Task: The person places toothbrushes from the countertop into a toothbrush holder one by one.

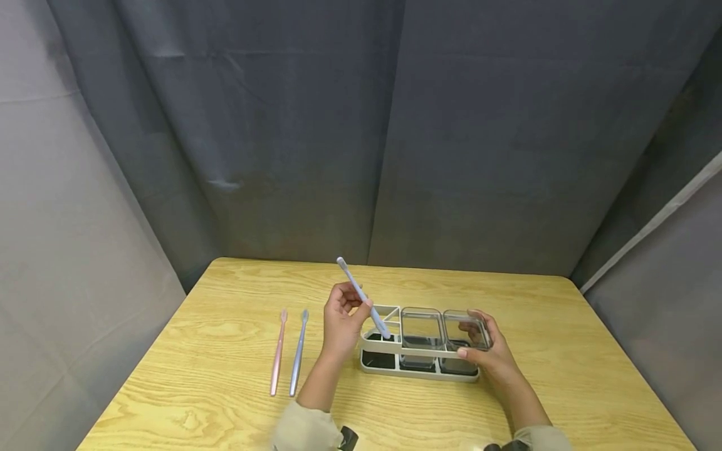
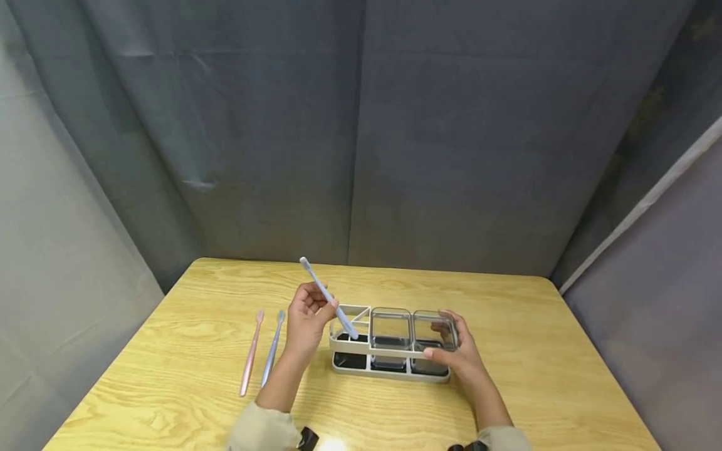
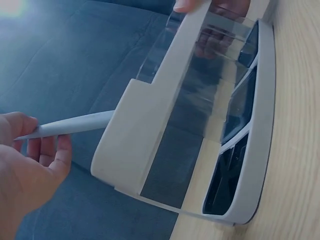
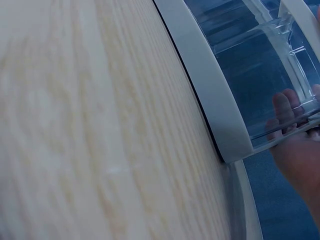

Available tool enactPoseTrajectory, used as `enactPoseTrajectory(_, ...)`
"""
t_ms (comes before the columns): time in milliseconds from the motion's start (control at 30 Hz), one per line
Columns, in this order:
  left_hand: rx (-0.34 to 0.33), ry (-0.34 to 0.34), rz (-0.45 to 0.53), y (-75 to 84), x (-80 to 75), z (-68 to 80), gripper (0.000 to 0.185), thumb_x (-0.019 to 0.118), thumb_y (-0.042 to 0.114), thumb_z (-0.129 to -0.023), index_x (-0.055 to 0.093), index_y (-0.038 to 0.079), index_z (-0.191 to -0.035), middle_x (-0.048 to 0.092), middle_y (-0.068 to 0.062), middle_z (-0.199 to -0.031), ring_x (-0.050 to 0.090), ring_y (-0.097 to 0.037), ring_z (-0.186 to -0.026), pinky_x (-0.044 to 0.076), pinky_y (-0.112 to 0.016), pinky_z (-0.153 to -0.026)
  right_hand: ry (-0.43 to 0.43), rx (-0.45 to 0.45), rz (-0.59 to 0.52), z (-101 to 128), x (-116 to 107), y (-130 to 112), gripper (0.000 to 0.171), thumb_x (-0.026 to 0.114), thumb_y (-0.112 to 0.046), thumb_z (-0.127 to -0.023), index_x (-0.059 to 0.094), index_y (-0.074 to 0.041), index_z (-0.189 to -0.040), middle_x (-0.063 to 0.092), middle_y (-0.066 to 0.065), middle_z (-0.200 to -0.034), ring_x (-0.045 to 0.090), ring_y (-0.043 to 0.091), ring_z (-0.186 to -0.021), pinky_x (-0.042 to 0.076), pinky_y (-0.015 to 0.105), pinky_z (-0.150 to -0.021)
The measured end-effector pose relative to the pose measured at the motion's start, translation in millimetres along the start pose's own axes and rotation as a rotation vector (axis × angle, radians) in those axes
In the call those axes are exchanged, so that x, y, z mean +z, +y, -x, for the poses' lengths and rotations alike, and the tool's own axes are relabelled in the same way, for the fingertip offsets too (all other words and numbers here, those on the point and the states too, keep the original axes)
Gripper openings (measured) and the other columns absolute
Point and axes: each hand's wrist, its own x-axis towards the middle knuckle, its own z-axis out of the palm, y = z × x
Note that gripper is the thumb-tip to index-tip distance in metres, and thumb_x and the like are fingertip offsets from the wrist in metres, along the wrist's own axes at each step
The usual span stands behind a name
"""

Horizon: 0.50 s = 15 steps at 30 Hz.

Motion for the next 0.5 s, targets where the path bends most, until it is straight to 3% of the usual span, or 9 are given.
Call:
enactPoseTrajectory(200, -0.066, -0.048, -0.007, 10.1, 6.0, 3.5, 0.016, 0.059, -0.011, -0.084, 0.053, -0.016, -0.098, 0.054, -0.010, -0.088, 0.053, -0.014, -0.078, 0.053, -0.027, -0.070, 0.000, -0.008, -0.009, -1, 0, 0, 0.080, 0.068, 0.011, -0.070, 0.027, -0.003, -0.138, 0.038, 0.028, -0.125, 0.041, 0.028, -0.117, 0.029, 0.018, -0.098)
enactPoseTrajectory(333, -0.062, -0.085, -0.077, 22.8, 10.3, 6.3, 0.014, 0.060, -0.009, -0.084, 0.054, -0.017, -0.095, 0.056, -0.012, -0.087, 0.054, -0.013, -0.077, 0.052, -0.024, -0.068, -0.006, -0.025, -0.012, -1, 1, -3, 0.080, 0.068, 0.011, -0.071, 0.027, -0.002, -0.138, 0.039, 0.028, -0.124, 0.042, 0.027, -0.116, 0.029, 0.020, -0.099)
enactPoseTrajectory(500, -0.072, -0.105, -0.135, 23.6, 11.0, 7.3, 0.013, 0.063, -0.009, -0.082, 0.056, -0.013, -0.093, 0.057, -0.017, -0.085, 0.053, -0.015, -0.076, 0.048, -0.019, -0.065, -0.008, -0.025, 0.000, -1, 1, -4, 0.079, 0.068, 0.011, -0.071, 0.028, -0.003, -0.138, 0.040, 0.026, -0.124, 0.042, 0.028, -0.116, 0.029, 0.021, -0.099)
